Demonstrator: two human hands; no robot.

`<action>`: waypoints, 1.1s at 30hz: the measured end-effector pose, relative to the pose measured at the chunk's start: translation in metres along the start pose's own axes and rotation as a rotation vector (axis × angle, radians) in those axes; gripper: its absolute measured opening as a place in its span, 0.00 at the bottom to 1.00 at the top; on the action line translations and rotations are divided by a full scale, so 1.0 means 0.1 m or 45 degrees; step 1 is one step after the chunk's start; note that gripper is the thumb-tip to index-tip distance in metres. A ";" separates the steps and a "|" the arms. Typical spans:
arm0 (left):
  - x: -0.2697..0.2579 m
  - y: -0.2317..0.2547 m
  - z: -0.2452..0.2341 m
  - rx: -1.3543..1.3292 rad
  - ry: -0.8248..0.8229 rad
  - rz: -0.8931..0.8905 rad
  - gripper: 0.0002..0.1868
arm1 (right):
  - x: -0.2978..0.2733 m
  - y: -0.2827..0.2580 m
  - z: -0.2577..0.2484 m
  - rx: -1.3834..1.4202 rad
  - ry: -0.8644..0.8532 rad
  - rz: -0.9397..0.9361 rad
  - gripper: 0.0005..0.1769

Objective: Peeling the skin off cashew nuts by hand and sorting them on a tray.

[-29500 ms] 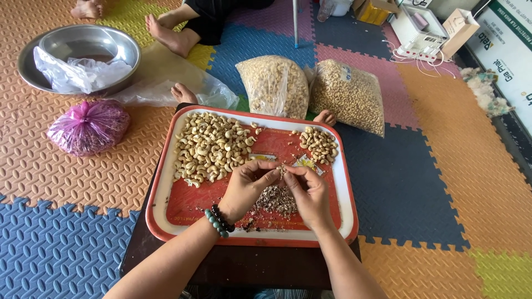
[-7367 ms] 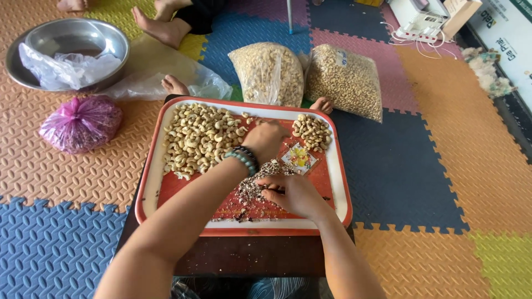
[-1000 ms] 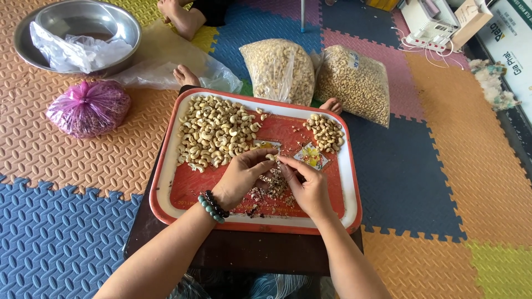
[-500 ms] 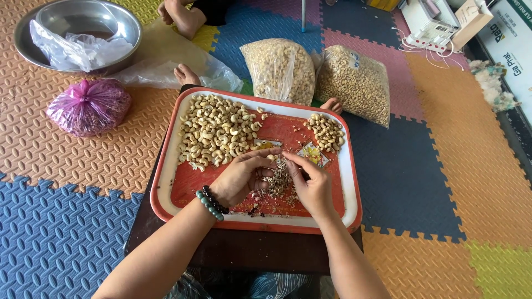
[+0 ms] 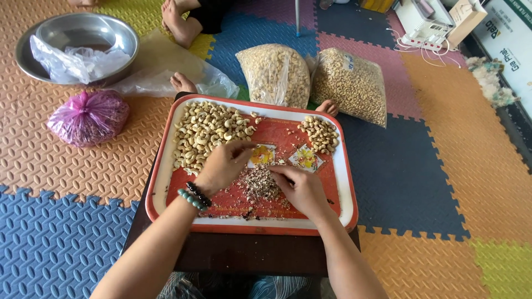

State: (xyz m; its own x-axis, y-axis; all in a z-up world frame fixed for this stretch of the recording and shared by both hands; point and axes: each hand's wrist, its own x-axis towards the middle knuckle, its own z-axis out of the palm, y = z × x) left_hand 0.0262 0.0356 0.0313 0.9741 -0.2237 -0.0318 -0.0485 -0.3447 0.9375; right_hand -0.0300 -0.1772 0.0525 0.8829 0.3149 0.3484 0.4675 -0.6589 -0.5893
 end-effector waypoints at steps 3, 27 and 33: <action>0.35 -0.36 -0.05 0.702 0.165 -0.066 0.18 | 0.00 0.05 -0.01 -0.034 -0.049 0.081 0.10; 1.51 -0.32 0.99 1.011 0.134 0.226 0.10 | -0.02 0.78 -0.20 -0.444 0.321 0.633 0.15; 1.82 -0.49 1.24 1.013 0.129 0.270 0.13 | -0.02 0.78 -0.22 -0.459 0.349 0.670 0.17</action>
State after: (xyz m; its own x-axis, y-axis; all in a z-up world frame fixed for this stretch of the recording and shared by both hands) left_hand 0.1790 -0.1012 -0.0632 0.9401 -0.2866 0.1847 -0.3380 -0.8549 0.3935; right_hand 0.0039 -0.2440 0.0220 0.9231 -0.2612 0.2821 -0.1055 -0.8776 -0.4676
